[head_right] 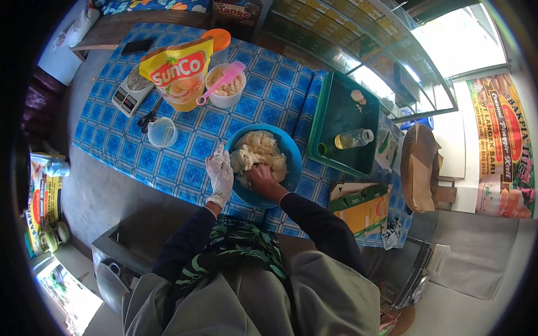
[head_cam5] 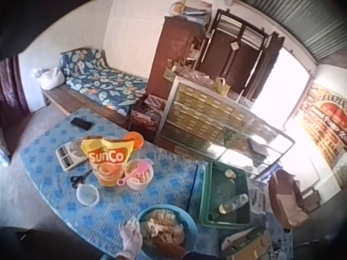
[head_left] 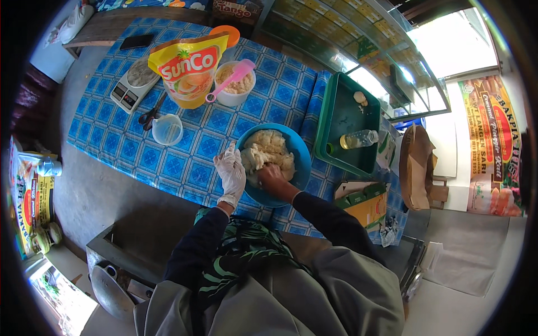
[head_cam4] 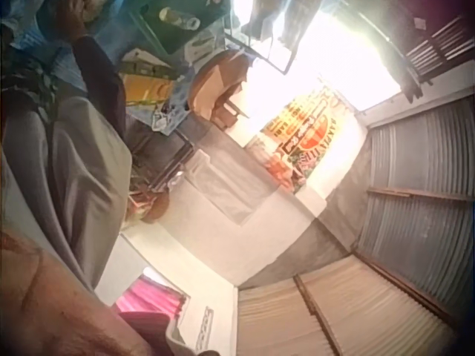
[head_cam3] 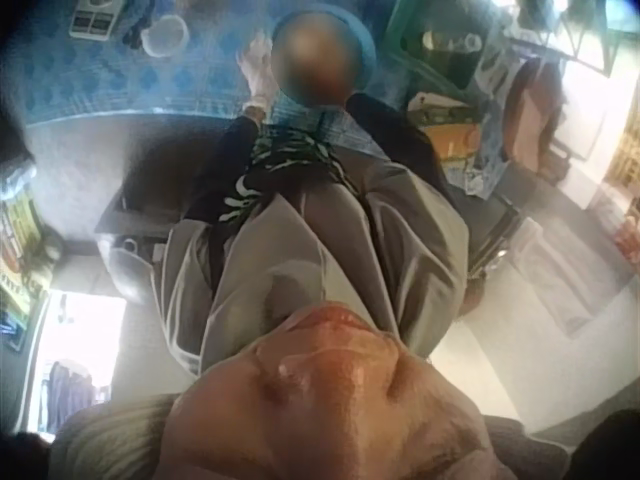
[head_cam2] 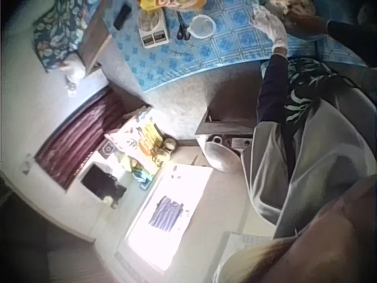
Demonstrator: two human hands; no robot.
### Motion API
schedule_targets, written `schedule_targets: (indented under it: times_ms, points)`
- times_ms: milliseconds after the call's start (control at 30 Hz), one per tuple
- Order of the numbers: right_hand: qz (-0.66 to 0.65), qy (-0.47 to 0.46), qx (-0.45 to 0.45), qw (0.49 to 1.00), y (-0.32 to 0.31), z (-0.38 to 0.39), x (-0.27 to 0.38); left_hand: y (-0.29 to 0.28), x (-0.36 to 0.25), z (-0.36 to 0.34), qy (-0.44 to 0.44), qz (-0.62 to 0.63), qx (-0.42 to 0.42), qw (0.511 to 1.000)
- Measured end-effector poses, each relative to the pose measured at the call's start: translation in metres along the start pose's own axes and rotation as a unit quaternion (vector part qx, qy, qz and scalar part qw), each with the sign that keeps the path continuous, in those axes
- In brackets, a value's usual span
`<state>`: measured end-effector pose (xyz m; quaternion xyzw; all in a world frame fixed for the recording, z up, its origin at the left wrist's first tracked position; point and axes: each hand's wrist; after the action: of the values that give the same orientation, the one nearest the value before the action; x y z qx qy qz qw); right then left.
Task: The person kneads dough in a blue bowl by hand, occasionally pouring water from a small plastic cup and using a pink spatula to scrape the sides.
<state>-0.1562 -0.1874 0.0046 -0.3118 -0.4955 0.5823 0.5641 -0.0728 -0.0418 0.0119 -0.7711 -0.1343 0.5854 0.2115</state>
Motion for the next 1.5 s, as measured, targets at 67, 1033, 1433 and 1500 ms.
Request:
schedule_targets:
  times_ms: [67, 1033, 1433, 1500]
  points:
    - [-0.14, 0.033, -0.087, 0.986, 0.001, 0.005, 0.0, -0.001, 0.002, 0.003, -0.012, -0.005, 0.002, 1.0]
    - [-0.009, 0.138, -0.068, 0.988, -0.031, -0.042, -0.002, -0.007, 0.007, 0.004, 0.01, -0.038, 0.066, 0.997]
    - [-0.149, 0.089, 0.017, 0.985, -0.067, -0.029, -0.024, -0.015, -0.001, 0.004, -0.012, -0.04, 0.065, 0.997]
    - [-0.286, 0.118, 0.078, 0.948, -0.087, -0.007, -0.033, -0.014, 0.001, 0.002, 0.009, -0.048, 0.07, 0.996]
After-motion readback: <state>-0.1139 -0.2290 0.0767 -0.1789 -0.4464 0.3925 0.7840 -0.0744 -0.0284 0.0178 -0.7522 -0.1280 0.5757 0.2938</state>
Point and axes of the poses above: each hand's wrist, its own z-axis away from the middle knuckle, its own y-axis out of the palm, x = y × z, and after that the axes turned 1 degree about y, right-handed
